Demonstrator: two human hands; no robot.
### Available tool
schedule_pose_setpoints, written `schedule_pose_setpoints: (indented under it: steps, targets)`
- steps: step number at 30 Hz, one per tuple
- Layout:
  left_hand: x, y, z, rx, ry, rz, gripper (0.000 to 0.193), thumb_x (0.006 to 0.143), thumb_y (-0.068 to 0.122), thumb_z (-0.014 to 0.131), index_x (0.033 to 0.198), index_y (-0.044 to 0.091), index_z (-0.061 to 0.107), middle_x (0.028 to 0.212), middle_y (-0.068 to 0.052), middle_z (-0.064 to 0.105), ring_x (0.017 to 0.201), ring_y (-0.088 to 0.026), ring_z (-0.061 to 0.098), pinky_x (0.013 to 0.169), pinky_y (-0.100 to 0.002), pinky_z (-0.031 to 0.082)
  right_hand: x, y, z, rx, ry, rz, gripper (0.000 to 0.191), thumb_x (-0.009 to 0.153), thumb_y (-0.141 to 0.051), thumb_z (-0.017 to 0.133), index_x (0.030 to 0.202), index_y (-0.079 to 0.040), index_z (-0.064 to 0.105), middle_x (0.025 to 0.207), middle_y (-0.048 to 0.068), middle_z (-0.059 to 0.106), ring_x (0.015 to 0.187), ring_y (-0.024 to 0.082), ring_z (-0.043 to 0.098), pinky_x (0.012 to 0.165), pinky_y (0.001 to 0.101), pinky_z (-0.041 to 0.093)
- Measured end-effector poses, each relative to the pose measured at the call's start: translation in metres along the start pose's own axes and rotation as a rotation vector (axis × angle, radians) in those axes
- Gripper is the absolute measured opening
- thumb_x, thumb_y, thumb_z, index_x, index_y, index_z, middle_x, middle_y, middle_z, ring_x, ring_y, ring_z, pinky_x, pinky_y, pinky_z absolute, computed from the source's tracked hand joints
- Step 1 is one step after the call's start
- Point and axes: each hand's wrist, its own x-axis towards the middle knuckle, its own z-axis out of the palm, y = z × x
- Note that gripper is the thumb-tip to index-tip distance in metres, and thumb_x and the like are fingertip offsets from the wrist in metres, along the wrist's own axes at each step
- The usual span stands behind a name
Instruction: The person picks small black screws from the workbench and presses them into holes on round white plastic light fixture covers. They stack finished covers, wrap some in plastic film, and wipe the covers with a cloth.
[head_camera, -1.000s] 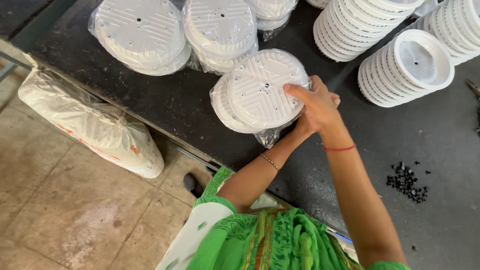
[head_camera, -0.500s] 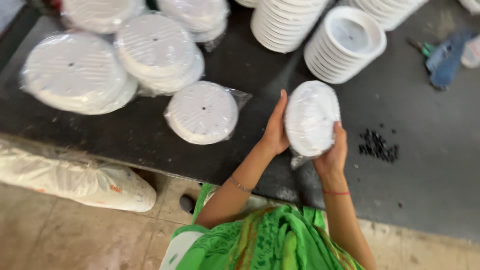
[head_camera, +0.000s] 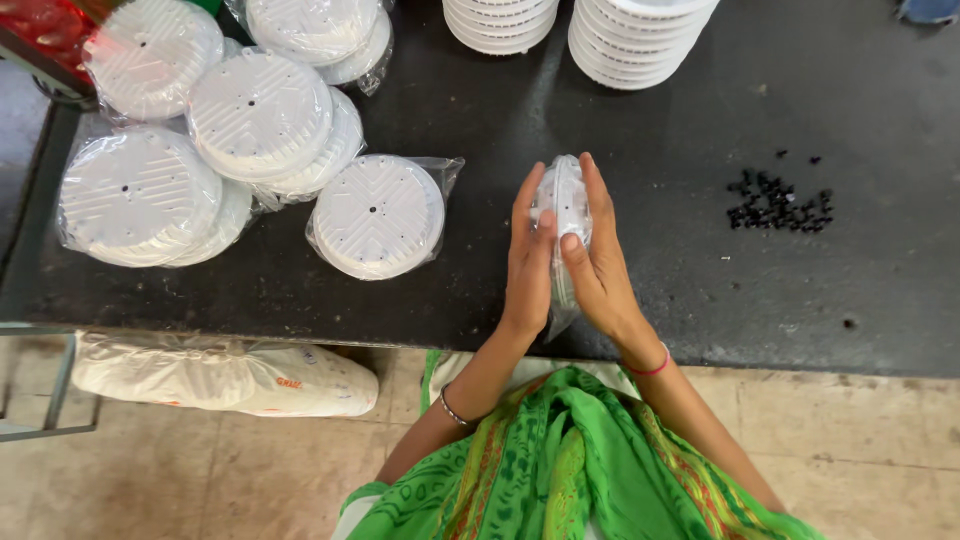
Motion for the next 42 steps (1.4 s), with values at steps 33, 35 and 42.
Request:
schedule_pose_setpoints:
  steps: [33,35,42]
  targets:
    - [-0.027,0.081,0.018,0.864,-0.182,0.149,0.030,0.090,0.019,0.078,0.119,0.012,0.073,0.135,-0.005,0.070,0.117,-0.026,0.072,0.095,-0.033,0.059,-0.055,-0.014,-0.089,0.453,0.094,0.343,0.007,0.106,-0.004,0.060,0.110,-0.003,0.055,0.134,0.013,0.066,0.112,0.013,0.065,0.099,0.0306,0.057]
    - [-0.027,0.082,0.015,0.937,-0.182,0.172,0.026,0.089,0.018,0.078,0.114,0.012,0.075,0.131,-0.004,0.072,0.113,-0.025,0.073,0.093,-0.033,0.058,-0.052,-0.019,-0.089,0.464,0.056,0.345,0.011,0.104,-0.006,0.061,0.113,-0.004,0.055,0.135,0.013,0.064,0.114,0.013,0.064,0.099,0.0309,0.058]
    - [-0.029,0.086,0.027,0.978,-0.180,0.186,0.011,0.092,0.011,0.075,0.101,0.009,0.072,0.117,-0.002,0.071,0.098,-0.023,0.071,0.080,-0.034,0.058,-0.040,-0.051,-0.083,-0.244,0.042,0.177,0.022,0.089,-0.005,0.077,0.110,-0.007,0.073,0.116,0.010,0.069,0.100,0.015,0.070,0.081,0.0293,0.061]
